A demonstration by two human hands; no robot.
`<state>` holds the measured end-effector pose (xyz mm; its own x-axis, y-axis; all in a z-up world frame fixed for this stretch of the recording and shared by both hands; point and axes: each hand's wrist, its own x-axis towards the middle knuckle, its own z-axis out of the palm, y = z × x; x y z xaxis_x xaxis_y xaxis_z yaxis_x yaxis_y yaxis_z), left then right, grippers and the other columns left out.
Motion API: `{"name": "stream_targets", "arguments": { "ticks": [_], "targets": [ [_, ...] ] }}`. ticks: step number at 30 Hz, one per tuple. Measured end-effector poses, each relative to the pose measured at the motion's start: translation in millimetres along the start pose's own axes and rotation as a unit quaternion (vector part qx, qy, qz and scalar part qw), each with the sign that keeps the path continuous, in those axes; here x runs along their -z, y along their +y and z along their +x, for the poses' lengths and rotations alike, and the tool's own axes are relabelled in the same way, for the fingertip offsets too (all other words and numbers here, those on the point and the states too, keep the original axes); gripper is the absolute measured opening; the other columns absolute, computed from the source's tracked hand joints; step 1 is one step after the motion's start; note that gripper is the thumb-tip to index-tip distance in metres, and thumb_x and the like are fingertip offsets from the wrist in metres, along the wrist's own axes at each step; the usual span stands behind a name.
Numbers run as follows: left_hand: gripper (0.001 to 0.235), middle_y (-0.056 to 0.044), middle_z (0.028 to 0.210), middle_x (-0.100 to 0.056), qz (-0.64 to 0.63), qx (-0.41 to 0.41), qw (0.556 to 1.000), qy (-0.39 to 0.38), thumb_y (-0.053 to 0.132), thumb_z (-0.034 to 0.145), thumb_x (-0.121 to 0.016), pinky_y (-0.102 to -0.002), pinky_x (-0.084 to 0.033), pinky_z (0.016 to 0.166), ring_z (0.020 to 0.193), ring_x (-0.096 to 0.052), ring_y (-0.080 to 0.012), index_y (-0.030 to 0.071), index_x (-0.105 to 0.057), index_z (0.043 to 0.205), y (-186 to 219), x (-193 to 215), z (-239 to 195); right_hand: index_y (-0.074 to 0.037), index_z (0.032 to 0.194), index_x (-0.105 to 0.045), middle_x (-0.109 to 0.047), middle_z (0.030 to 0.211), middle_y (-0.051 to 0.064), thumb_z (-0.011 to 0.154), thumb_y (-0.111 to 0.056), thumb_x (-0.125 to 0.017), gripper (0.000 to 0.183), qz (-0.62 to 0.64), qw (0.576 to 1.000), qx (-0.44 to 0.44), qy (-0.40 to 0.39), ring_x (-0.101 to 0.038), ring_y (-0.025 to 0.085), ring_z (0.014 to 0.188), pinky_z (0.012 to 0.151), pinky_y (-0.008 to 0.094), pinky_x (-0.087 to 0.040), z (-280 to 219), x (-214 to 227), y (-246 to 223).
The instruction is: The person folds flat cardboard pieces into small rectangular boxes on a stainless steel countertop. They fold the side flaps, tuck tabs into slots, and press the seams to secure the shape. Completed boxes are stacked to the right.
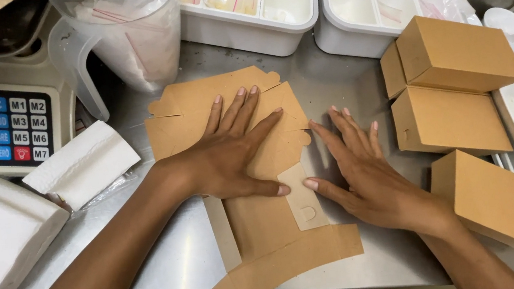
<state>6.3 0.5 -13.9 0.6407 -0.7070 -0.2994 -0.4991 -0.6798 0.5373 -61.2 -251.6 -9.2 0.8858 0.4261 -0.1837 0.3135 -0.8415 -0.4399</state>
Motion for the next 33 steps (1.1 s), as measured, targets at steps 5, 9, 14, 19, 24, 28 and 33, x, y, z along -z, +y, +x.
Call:
{"name": "stream_targets", "arguments": {
  "ticks": [5,9,14,19,24,28,33],
  "targets": [
    [0.122,-0.020,0.168,0.032,0.005,-0.004,1.000,0.004,0.073,0.084,-0.066,-0.051,0.026,0.119,0.152,0.039,-0.0313,0.020,0.005,0.167,-2.2,-1.7,0.4,-0.016,0.165,-0.013,0.002,0.172,0.023,0.100,-0.045,-0.056,0.083,0.007,0.999,-0.021,0.028,0.013,0.035,0.160,0.120,0.059,0.012,4.7,-3.7,2.4],
    [0.123,-0.022,0.168,0.032,0.013,-0.008,1.000,0.005,0.075,0.083,-0.066,-0.052,0.026,0.119,0.152,0.039,-0.0325,0.019,0.005,0.167,-3.8,-3.2,1.9,-0.014,0.164,-0.018,-0.005,0.172,0.022,0.099,-0.046,-0.057,0.082,0.011,0.998,-0.033,0.059,0.009,0.033,0.161,0.120,0.061,0.012,7.3,-5.9,2.2],
    [0.123,-0.021,0.168,0.032,0.013,-0.010,1.000,0.006,0.074,0.084,-0.065,-0.052,0.026,0.119,0.152,0.039,-0.0324,0.019,0.006,0.167,-3.9,-3.3,1.5,-0.015,0.163,-0.021,-0.008,0.171,0.021,0.098,-0.048,-0.057,0.081,0.026,0.995,-0.061,0.074,0.007,0.034,0.161,0.121,0.059,0.009,11.8,-5.6,-3.1],
    [0.123,-0.021,0.168,0.031,0.015,-0.002,1.000,0.005,0.073,0.083,-0.067,-0.053,0.026,0.119,0.153,0.038,-0.0335,0.020,0.005,0.167,-1.1,-2.5,2.0,-0.019,0.163,-0.020,-0.011,0.171,0.019,0.097,-0.050,-0.058,0.083,0.040,0.992,-0.080,0.088,0.004,0.034,0.161,0.122,0.058,0.006,17.7,-4.9,-6.1],
    [0.122,-0.020,0.169,0.030,0.009,0.009,1.000,-0.001,0.073,0.081,-0.065,-0.051,0.025,0.120,0.153,0.038,-0.0322,0.021,0.003,0.167,3.4,1.8,-1.0,-0.015,0.164,-0.018,-0.020,0.168,0.018,0.094,-0.055,-0.059,0.090,0.033,0.986,-0.077,0.144,-0.006,0.037,0.159,0.121,0.063,0.000,21.1,-8.8,-3.7],
    [0.121,-0.019,0.169,0.031,0.010,0.012,1.000,-0.005,0.072,0.082,-0.064,-0.050,0.026,0.120,0.153,0.038,-0.0309,0.020,0.003,0.167,7.9,4.8,-4.7,-0.019,0.165,-0.015,-0.011,0.171,0.019,0.097,-0.053,-0.055,0.086,0.064,0.989,-0.079,0.109,0.003,0.034,0.161,0.122,0.058,0.006,15.2,-5.9,-2.2],
    [0.121,-0.019,0.169,0.030,0.010,0.019,1.000,-0.010,0.072,0.080,-0.062,-0.049,0.025,0.121,0.154,0.038,-0.0297,0.021,0.004,0.167,12.3,7.5,-7.9,-0.026,0.164,-0.019,0.000,0.174,0.017,0.096,-0.052,-0.055,0.081,0.087,0.995,-0.055,0.015,0.015,0.025,0.162,0.122,0.054,0.014,2.9,2.5,-2.4]
  ]
}}
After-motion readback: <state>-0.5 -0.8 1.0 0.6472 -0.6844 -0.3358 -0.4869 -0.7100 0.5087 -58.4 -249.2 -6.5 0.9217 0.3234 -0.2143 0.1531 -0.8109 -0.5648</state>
